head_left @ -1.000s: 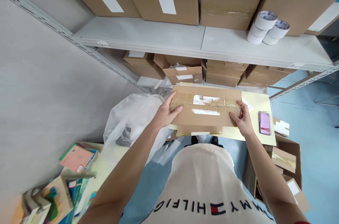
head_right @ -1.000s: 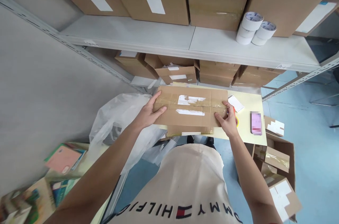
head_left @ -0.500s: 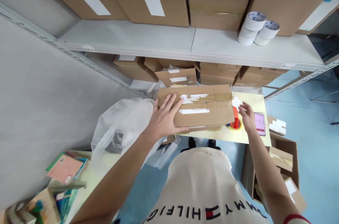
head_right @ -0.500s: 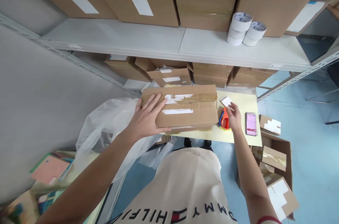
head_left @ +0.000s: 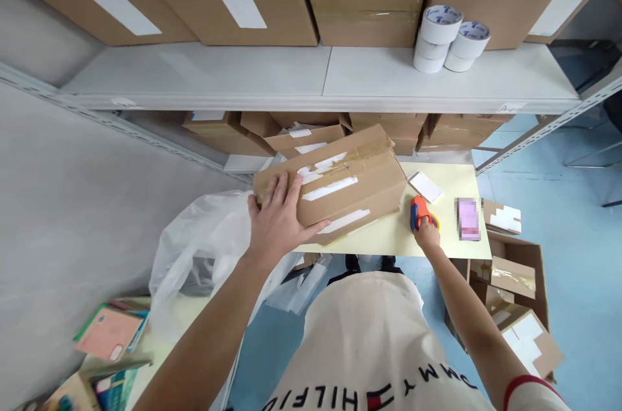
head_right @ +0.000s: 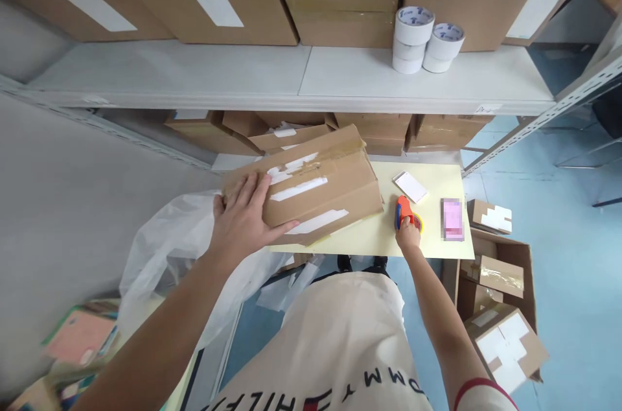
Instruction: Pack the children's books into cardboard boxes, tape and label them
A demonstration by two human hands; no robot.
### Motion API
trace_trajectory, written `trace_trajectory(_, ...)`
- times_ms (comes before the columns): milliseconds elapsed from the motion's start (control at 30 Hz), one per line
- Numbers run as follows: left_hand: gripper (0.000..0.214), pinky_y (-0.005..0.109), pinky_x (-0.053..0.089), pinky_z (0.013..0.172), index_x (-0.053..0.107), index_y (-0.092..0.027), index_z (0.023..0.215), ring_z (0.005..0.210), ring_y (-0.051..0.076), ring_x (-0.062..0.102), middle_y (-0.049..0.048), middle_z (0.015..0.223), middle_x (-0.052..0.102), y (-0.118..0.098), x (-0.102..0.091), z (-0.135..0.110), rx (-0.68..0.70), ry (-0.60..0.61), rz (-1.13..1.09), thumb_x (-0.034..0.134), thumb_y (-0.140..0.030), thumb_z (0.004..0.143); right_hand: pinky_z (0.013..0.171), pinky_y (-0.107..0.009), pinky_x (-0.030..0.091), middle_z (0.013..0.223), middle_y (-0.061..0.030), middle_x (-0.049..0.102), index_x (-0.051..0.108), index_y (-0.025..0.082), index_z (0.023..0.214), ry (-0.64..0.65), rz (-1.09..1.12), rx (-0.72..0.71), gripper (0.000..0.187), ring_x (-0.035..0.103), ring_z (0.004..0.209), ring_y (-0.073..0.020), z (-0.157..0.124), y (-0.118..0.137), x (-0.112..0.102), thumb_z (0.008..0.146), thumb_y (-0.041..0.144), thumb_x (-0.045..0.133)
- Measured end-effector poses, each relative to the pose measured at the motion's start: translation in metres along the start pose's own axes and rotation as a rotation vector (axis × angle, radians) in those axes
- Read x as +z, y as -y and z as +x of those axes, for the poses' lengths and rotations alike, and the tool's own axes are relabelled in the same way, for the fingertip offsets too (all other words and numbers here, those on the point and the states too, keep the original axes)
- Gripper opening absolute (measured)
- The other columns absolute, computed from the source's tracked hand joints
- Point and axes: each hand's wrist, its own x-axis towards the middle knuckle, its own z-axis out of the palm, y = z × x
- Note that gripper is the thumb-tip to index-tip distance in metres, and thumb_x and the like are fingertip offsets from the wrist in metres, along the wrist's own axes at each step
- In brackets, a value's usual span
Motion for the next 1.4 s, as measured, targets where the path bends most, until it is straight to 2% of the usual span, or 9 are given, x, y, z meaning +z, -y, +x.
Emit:
trace_trajectory(233,0.104,0.071,0.019,0.113,0.019,-0.014,0.158,0.148,0.045,0.024,0.0237,0.161,0.027,-0.046,0.005,0.019,-0.133,-0.026,-0.016,0.061,-0.067,0.078,0.089,-0.040,0.047,0.110,-0.0162,0.068,0.057,0.014,0.119,0.042,0.071,0.020,0.037,0.065,0.109,-0.0313,-0.031,-0.022,0.022,0.087,0.032,0.063)
trace_trajectory(400,0.103,0.071,0.017,0.113,0.018,-0.017,0.159,0.148,0.045,0.023,0.0208,0.162,0.026,-0.050,0.007,0.022,-0.086,-0.003,-0.005,0.063,-0.064,0.079,0.089,-0.038,0.046,0.103,-0.0167,0.070,0.060,0.012,0.116,-0.026,0.199,-0.001,0.032,0.067,0.101,-0.0283,-0.034,-0.025,0.012,0.087,0.024,0.052)
trace_trajectory(500,0.099,0.069,0.015,0.115,0.022,-0.019,0.158,0.148,0.043,0.025,0.0187,0.162,0.028,-0.043,0.009,0.018,-0.038,-0.001,-0.004,0.064,-0.061,0.079,0.078,-0.034,0.049,0.097,-0.0104,0.070,0.058,0.017,0.111,-0.127,0.327,-0.093,0.032,0.066,0.090,-0.0241,-0.033,-0.038,-0.027,0.091,0.033,0.039)
trace_trajectory(600,0.100,0.067,0.012,0.117,0.027,-0.020,0.157,0.148,0.043,0.024,0.0166,0.162,0.029,-0.030,0.010,0.011,0.030,-0.002,-0.012,0.068,-0.060,0.075,0.065,-0.030,0.046,0.073,-0.0016,0.058,0.055,0.022,0.087,-0.454,0.742,-0.333,0.029,0.055,0.070,-0.0199,-0.035,-0.045,-0.093,0.088,0.045,0.036)
trace_trajectory(733,0.097,0.066,0.010,0.118,0.035,-0.022,0.154,0.148,0.044,0.024,0.0142,0.162,0.032,-0.007,0.016,-0.010,0.186,0.038,-0.038,0.070,-0.059,0.071,0.048,-0.027,0.028,0.054,0.0051,0.029,0.035,0.025,0.058,-0.629,1.030,-0.694,0.043,0.028,0.051,-0.0127,-0.054,-0.012,-0.192,0.085,0.058,0.045)
trace_trajectory(867,0.090,0.067,0.011,0.117,0.042,-0.024,0.152,0.147,0.044,0.026,0.0120,0.161,0.034,0.011,0.027,-0.031,0.335,0.056,-0.083,0.067,-0.060,0.074,0.043,-0.026,0.018,0.049,0.0068,0.023,0.029,0.025,0.052,-0.309,0.861,-0.831,0.057,0.019,0.047,-0.0089,-0.077,0.062,-0.238,0.080,0.065,0.058)
trace_trajectory(1033,0.088,0.067,0.009,0.118,0.045,-0.027,0.150,0.143,0.042,0.031,0.0123,0.159,0.038,0.016,0.027,-0.036,0.376,0.021,-0.127,0.072,-0.055,0.071,0.042,-0.025,0.023,0.046,0.0056,0.035,0.042,0.022,0.047,0.023,0.671,-0.883,0.061,0.028,0.044,-0.0074,-0.058,0.134,-0.230,0.067,0.073,0.068)
trace_trajectory(1233,0.111,0.078,0.002,0.111,0.049,-0.026,0.147,0.147,0.053,0.016,0.0198,0.161,0.027,0.028,0.028,-0.036,0.104,-0.032,-0.203,0.082,-0.069,0.050,0.053,-0.032,0.050,0.054,0.0005,0.061,0.058,0.025,0.065,0.195,1.055,-0.658,0.043,0.059,0.053,-0.0193,-0.014,0.121,-0.223,0.070,0.066,0.068)
trace_trajectory(1400,0.116,0.063,0.041,0.105,0.024,-0.018,0.157,0.147,0.049,0.024,0.0265,0.163,0.016,0.040,0.056,-0.039,-0.364,-0.060,-0.419,0.074,-0.068,0.065,0.073,-0.041,0.058,0.069,-0.0062,0.073,0.063,0.024,0.079,0.328,1.083,-0.513,0.047,0.072,0.075,-0.0283,-0.013,0.106,-0.190,0.069,0.071,0.064)
